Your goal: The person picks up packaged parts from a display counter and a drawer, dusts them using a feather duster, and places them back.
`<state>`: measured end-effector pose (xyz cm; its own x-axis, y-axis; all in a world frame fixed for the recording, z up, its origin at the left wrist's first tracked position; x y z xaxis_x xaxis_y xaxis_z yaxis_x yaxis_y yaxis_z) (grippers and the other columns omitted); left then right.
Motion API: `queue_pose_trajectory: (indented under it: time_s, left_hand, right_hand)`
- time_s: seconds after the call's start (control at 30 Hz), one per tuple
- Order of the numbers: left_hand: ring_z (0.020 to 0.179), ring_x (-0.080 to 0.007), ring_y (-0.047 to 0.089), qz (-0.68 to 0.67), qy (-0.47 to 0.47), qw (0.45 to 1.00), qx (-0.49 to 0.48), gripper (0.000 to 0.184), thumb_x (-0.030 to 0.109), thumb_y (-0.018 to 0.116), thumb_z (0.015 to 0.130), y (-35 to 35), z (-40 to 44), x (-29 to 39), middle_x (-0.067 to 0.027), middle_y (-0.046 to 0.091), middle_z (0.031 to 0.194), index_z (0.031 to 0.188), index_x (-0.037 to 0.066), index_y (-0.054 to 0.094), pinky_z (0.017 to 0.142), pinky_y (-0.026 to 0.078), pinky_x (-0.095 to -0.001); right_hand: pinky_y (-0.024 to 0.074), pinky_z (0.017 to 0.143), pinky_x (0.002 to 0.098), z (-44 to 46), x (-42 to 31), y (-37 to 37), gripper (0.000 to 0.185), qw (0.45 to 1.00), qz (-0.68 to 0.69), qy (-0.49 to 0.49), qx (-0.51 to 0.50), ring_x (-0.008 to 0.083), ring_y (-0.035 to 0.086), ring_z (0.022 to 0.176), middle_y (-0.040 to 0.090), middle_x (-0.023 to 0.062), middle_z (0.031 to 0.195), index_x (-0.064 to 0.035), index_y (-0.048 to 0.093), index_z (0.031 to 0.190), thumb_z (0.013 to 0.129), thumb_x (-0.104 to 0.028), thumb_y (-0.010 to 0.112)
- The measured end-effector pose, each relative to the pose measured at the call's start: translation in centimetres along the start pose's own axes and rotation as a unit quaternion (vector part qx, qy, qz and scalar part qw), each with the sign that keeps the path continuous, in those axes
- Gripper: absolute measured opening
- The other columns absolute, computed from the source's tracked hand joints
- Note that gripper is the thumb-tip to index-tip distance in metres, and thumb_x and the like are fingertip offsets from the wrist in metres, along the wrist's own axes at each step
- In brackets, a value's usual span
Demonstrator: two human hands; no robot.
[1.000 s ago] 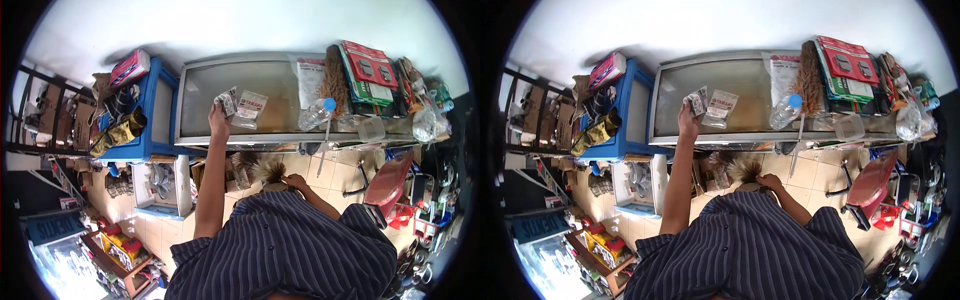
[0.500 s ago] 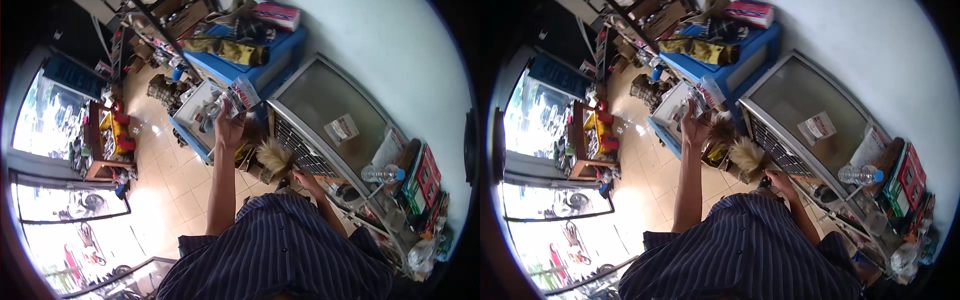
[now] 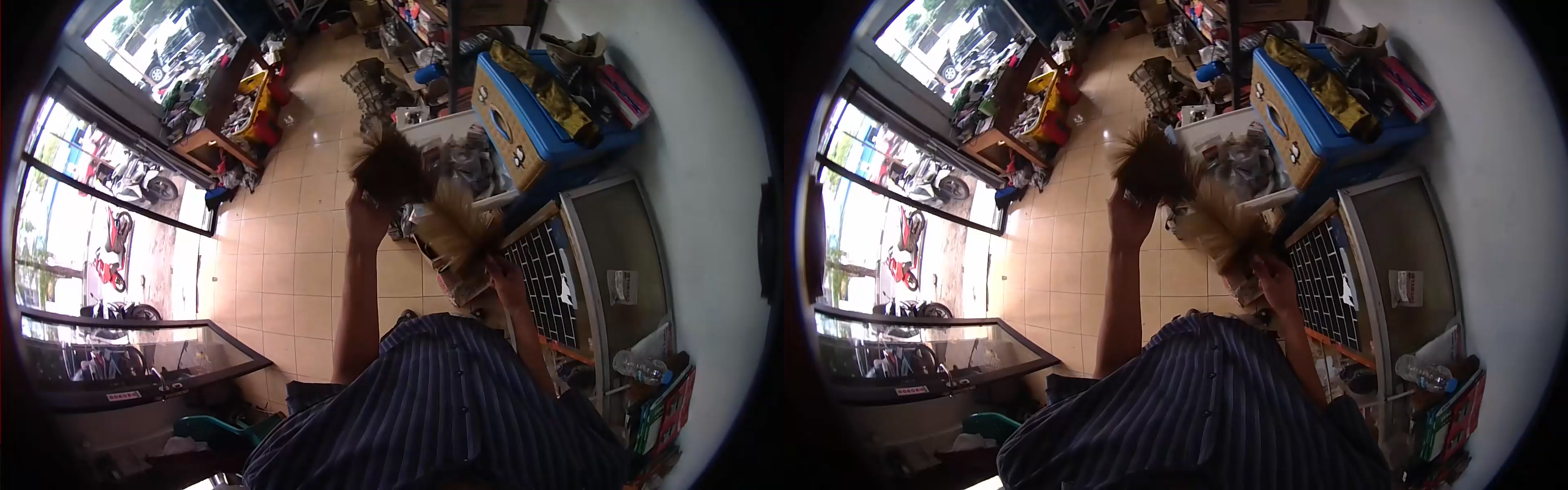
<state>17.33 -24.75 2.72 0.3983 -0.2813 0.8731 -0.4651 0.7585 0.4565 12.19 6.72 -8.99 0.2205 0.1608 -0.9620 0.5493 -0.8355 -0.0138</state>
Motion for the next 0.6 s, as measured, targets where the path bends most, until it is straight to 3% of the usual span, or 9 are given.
queue_pose_trajectory:
  time_s: [0.03,0.07,0.17,0.2,0.27,0.33,0.43,0.53,0.6]
  left_hand:
    - [0.124,-0.0292,0.050,-0.027,-0.006,0.999,0.021,0.046,0.035,0.033,0.103,-1.7,-0.3,0.5,-0.0142,0.051,0.136,0.136,0.005,0.045,0.107,0.039,-0.0467]
    - [0.126,-0.0307,0.049,-0.334,-0.083,0.938,-0.044,0.047,0.035,0.034,0.102,-1.6,-0.6,1.4,-0.0142,0.051,0.136,0.138,0.005,0.043,0.109,0.036,-0.0484]
    - [0.121,-0.0319,0.053,-0.336,-0.045,0.941,0.025,0.043,0.028,0.033,0.103,-5.6,-1.3,3.7,-0.0164,0.052,0.133,0.136,0.003,0.043,0.103,0.043,-0.0504]
    - [0.125,-0.0311,0.049,-0.168,0.011,0.984,0.052,0.043,0.026,0.031,0.103,-7.1,-1.8,4.8,-0.0151,0.049,0.137,0.137,0.002,0.041,0.106,0.039,-0.0491]
    - [0.128,-0.0299,0.046,-0.349,0.018,0.937,0.006,0.045,0.026,0.032,0.102,-8.0,-2.3,6.5,-0.0138,0.047,0.140,0.139,0.001,0.039,0.110,0.035,-0.0474]
    - [0.129,-0.0292,0.046,-0.327,0.007,0.945,0.016,0.047,0.030,0.033,0.102,-10.4,-2.6,7.1,-0.0129,0.048,0.140,0.140,0.002,0.038,0.112,0.033,-0.0458]
    - [0.127,-0.0285,0.047,-0.347,0.013,0.936,0.057,0.046,0.030,0.033,0.103,-13.7,-3.6,7.9,-0.0131,0.050,0.136,0.140,0.003,0.040,0.111,0.035,-0.0444]
    - [0.128,-0.0283,0.047,-0.309,0.029,0.948,0.068,0.044,0.028,0.034,0.103,-16.3,-4.1,8.4,-0.0140,0.049,0.138,0.140,0.003,0.039,0.111,0.035,-0.0440]
    - [0.124,-0.0263,0.051,0.072,0.097,0.991,0.060,0.044,0.027,0.036,0.103,-16.9,-4.7,9.8,-0.0131,0.051,0.135,0.140,0.005,0.039,0.110,0.038,-0.0402]
  right_hand:
    - [0.0345,0.048,0.0228,0.5,-0.7,1.3,0.035,1.000,-0.005,-0.002,-0.014,0.0045,0.042,0.049,0.046,-0.0025,0.054,-0.0051,0.059,0.073,0.095,-0.032,0.059]
    - [0.0347,0.049,0.0228,0.8,-1.8,2.4,0.033,1.000,-0.012,0.009,-0.002,0.0042,0.042,0.050,0.047,-0.0029,0.056,-0.0053,0.060,0.075,0.095,-0.031,0.060]
    - [0.0310,0.045,0.0232,1.5,-2.2,6.3,0.033,0.999,-0.018,-0.013,-0.044,0.0045,0.040,0.046,0.046,-0.0027,0.054,-0.0065,0.060,0.076,0.095,-0.034,0.059]
    - [0.0271,0.040,0.0235,1.6,-2.2,7.7,0.036,0.996,-0.010,-0.045,-0.080,0.0050,0.037,0.041,0.044,-0.0022,0.049,-0.0076,0.059,0.075,0.096,-0.037,0.057]
    - [0.0262,0.040,0.0241,2.3,-1.8,9.8,0.038,0.989,-0.074,-0.113,-0.057,0.0052,0.036,0.040,0.043,-0.0025,0.049,-0.0077,0.059,0.075,0.096,-0.039,0.056]
    - [0.0253,0.039,0.0246,2.7,-2.1,11.1,0.039,0.973,-0.134,-0.182,-0.034,0.0053,0.034,0.039,0.042,-0.0027,0.048,-0.0078,0.058,0.074,0.096,-0.040,0.055]
    - [0.0303,0.042,0.0245,3.9,-1.4,12.4,0.037,0.995,-0.056,-0.024,-0.085,0.0050,0.039,0.043,0.046,-0.0027,0.051,-0.0066,0.058,0.077,0.096,-0.039,0.056]
    - [0.0347,0.045,0.0255,3.9,-0.2,14.3,0.036,0.985,-0.030,0.010,-0.168,0.0053,0.043,0.047,0.047,-0.0026,0.053,-0.0037,0.062,0.084,0.096,-0.037,0.057]
    - [0.0367,0.048,0.0258,3.9,-1.1,15.4,0.037,0.967,-0.159,-0.139,-0.142,0.0056,0.045,0.051,0.047,-0.0022,0.053,-0.0012,0.064,0.093,0.095,-0.037,0.057]
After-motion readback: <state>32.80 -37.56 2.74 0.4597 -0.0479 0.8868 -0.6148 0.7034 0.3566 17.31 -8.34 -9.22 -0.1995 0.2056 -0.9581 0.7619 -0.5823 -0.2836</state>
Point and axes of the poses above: each hand's wrist, its own z-axis towards the middle knuckle, its own y-axis out of the palm, x = y × z, the point moved 7 cm from there along z, towards the middle knuckle
